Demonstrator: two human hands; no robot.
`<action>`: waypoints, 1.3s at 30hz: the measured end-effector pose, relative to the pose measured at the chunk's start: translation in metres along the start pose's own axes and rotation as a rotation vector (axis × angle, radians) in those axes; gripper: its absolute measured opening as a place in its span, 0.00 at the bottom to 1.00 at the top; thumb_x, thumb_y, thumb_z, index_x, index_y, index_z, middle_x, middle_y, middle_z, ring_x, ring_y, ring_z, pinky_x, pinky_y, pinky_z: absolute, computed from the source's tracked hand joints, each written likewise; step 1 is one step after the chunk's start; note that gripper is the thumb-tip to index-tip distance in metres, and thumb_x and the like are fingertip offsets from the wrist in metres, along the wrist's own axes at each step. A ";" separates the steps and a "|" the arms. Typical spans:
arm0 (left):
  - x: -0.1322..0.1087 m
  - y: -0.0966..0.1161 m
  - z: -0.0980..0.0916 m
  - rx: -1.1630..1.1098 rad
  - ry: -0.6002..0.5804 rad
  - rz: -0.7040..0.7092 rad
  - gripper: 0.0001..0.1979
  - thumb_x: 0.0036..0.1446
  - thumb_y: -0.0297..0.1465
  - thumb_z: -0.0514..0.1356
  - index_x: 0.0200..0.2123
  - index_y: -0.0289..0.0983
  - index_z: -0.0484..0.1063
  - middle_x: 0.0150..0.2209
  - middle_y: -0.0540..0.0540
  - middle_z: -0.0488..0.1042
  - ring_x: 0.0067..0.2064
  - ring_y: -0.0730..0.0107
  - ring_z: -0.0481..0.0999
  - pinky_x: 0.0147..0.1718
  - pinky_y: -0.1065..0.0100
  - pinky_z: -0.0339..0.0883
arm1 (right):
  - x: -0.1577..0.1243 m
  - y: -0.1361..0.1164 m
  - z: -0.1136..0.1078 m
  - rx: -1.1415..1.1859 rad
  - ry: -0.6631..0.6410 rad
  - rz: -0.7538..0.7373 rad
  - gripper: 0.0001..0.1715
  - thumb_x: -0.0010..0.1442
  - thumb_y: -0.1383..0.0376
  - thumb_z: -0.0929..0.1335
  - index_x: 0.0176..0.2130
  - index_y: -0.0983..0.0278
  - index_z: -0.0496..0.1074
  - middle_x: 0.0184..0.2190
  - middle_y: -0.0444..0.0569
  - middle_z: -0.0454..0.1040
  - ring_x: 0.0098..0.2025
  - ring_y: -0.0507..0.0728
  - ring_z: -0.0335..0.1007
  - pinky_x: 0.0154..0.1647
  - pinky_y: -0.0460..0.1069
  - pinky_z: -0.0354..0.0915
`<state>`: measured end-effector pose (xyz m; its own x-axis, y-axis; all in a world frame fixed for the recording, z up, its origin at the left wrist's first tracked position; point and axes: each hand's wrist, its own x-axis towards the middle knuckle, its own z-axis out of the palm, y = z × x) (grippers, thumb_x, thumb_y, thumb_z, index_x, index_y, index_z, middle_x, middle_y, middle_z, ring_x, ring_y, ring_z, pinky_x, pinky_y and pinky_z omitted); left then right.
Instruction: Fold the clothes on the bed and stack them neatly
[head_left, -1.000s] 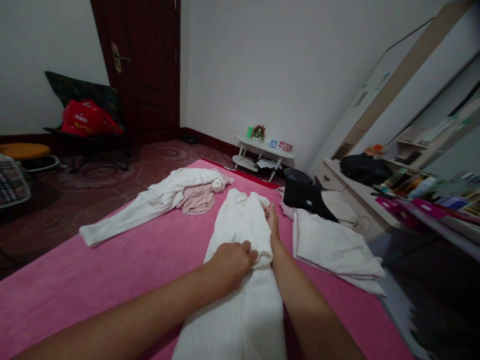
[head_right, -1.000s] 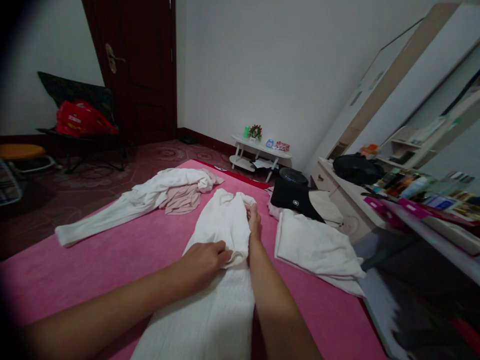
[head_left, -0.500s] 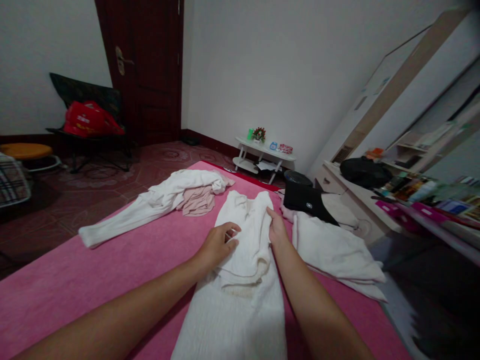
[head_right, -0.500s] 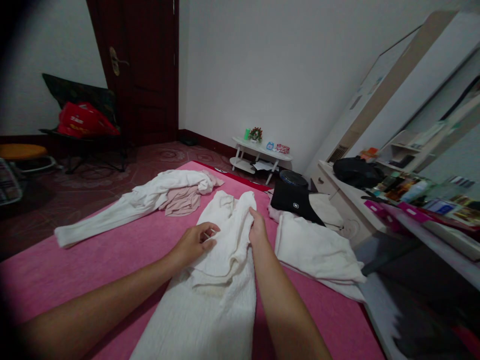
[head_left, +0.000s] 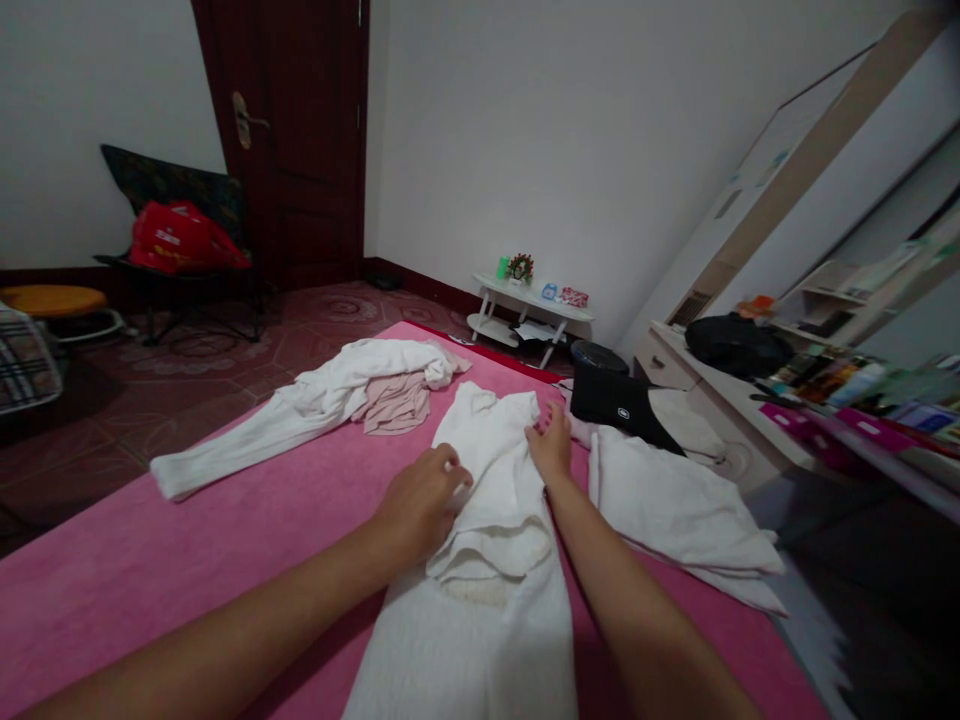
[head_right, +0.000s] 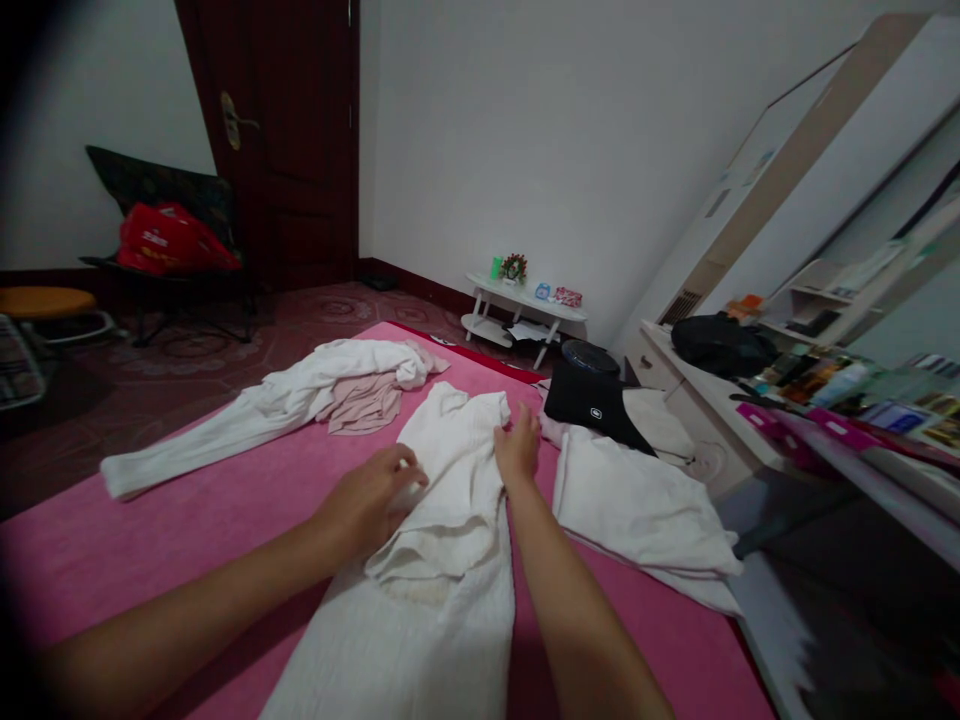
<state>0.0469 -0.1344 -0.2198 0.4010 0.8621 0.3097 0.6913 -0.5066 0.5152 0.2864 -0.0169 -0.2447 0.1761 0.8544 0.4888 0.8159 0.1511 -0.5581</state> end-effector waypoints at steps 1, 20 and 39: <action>0.001 0.004 -0.001 0.020 0.037 0.084 0.21 0.46 0.20 0.57 0.43 0.41 0.75 0.56 0.40 0.66 0.54 0.54 0.68 0.49 0.58 0.63 | 0.001 -0.003 0.000 -0.106 0.015 -0.032 0.35 0.54 0.67 0.63 0.61 0.64 0.60 0.59 0.58 0.62 0.59 0.63 0.60 0.57 0.57 0.58; -0.012 0.012 0.026 -0.036 -0.314 0.434 0.37 0.49 0.50 0.63 0.61 0.49 0.60 0.68 0.42 0.47 0.66 0.42 0.48 0.60 0.40 0.43 | 0.038 -0.010 0.029 -0.552 -0.587 -0.076 0.30 0.67 0.53 0.55 0.64 0.61 0.57 0.66 0.53 0.53 0.67 0.65 0.44 0.61 0.69 0.44; 0.000 0.007 0.035 -0.671 0.021 0.073 0.18 0.65 0.36 0.50 0.39 0.34 0.77 0.42 0.41 0.77 0.43 0.65 0.76 0.44 0.66 0.69 | 0.027 -0.063 0.056 -0.437 -0.298 0.001 0.25 0.56 0.46 0.66 0.46 0.59 0.72 0.41 0.51 0.77 0.42 0.60 0.74 0.38 0.50 0.63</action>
<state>0.0726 -0.1381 -0.2437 0.4161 0.8287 0.3744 0.1367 -0.4640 0.8752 0.2091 0.0247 -0.2340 0.0646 0.9683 0.2414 0.9805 -0.0166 -0.1960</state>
